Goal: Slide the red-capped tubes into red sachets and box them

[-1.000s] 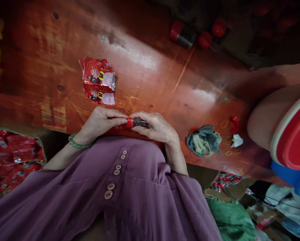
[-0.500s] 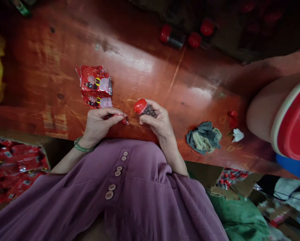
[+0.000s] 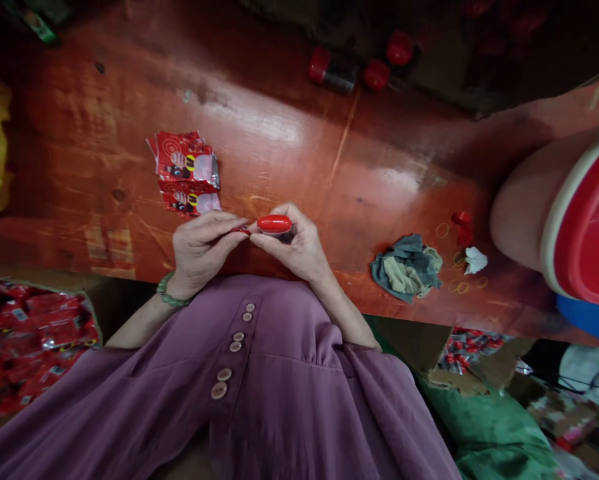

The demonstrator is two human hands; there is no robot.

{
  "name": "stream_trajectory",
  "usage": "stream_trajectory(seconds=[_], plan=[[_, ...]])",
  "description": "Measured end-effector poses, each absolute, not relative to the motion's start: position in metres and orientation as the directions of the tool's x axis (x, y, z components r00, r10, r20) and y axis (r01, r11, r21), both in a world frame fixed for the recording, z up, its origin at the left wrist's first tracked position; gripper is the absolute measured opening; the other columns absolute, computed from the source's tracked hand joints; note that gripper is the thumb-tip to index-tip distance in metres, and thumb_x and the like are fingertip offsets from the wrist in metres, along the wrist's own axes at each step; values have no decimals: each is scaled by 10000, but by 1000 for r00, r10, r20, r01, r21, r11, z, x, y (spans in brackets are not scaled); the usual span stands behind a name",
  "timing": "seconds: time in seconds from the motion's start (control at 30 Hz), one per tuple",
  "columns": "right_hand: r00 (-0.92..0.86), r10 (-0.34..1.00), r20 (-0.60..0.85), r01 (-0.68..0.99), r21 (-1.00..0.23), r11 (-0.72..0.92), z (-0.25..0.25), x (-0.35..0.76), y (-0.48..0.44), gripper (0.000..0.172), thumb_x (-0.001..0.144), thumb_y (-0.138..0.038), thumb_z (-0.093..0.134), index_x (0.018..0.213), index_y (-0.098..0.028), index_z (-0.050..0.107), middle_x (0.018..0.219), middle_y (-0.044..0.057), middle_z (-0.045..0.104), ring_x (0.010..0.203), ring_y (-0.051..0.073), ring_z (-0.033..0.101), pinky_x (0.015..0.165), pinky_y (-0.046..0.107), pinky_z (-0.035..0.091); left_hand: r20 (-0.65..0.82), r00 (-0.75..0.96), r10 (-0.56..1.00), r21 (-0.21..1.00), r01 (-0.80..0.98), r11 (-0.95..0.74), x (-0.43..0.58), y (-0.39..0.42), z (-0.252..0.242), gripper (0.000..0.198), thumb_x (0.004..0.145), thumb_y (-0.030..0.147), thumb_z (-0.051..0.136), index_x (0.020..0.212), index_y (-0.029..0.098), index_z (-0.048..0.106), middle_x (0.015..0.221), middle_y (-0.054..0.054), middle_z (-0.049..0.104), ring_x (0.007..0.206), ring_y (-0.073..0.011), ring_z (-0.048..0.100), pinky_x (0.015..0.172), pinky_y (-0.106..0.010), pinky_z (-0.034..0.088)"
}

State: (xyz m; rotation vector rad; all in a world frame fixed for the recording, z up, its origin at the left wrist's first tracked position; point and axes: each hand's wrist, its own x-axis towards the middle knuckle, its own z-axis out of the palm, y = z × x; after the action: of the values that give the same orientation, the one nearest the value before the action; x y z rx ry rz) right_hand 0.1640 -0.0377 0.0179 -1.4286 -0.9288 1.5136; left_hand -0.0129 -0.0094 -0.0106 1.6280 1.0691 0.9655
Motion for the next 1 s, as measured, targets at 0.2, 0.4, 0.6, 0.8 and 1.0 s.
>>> stream_trajectory(seconds=[0.2, 0.4, 0.6, 0.8, 1.0], plan=[[53, 928, -369, -74, -928, -365, 14, 153, -37, 368, 764, -416, 789, 850, -240, 477, 782, -56, 635, 722, 102, 608, 742, 265, 528, 199, 391, 899, 872, 347, -344, -12, -15, -15, 175, 911, 316, 656, 987, 206, 769, 915, -46, 768, 817, -141, 692, 790, -278, 551], [79, 923, -377, -238, -906, -350, 3, 144, -39, 302, 748, -343, 799, 819, -224, 530, 754, -65, 613, 700, 94, 573, 741, 272, 495, 319, 452, 833, 727, 447, -521, -15, -19, -16, 264, 959, 322, 589, 1115, 152, 717, 1018, -81, 777, 905, -174, 710, 858, -306, 558], [59, 927, -369, -279, -898, -340, 5, 146, -41, 230, 730, -249, 812, 746, -210, 586, 719, -72, 585, 662, 77, 516, 669, 244, 427, 354, 444, 823, 661, 504, -556, -22, -20, -15, 199, 970, 260, 567, 1052, 163, 720, 997, -60, 786, 890, -168, 727, 842, -309, 567], [94, 926, -365, -244, -910, -334, 8, 152, -43, 185, 730, -227, 810, 751, -217, 626, 714, -73, 597, 656, 76, 516, 656, 236, 428, 417, 370, 830, 715, 431, -551, -25, -17, -18, 120, 927, 217, 640, 989, 163, 728, 913, -45, 790, 826, -144, 734, 809, -274, 580], [106, 896, -432, -175, -895, -411, 15, 149, -37, 245, 709, -311, 842, 811, -216, 640, 805, -41, 696, 756, 106, 620, 770, 272, 509, 503, 326, 801, 680, 423, -599, -27, -13, -24, 120, 916, 213, 657, 1013, 187, 723, 952, -45, 791, 880, -152, 734, 816, -288, 581]])
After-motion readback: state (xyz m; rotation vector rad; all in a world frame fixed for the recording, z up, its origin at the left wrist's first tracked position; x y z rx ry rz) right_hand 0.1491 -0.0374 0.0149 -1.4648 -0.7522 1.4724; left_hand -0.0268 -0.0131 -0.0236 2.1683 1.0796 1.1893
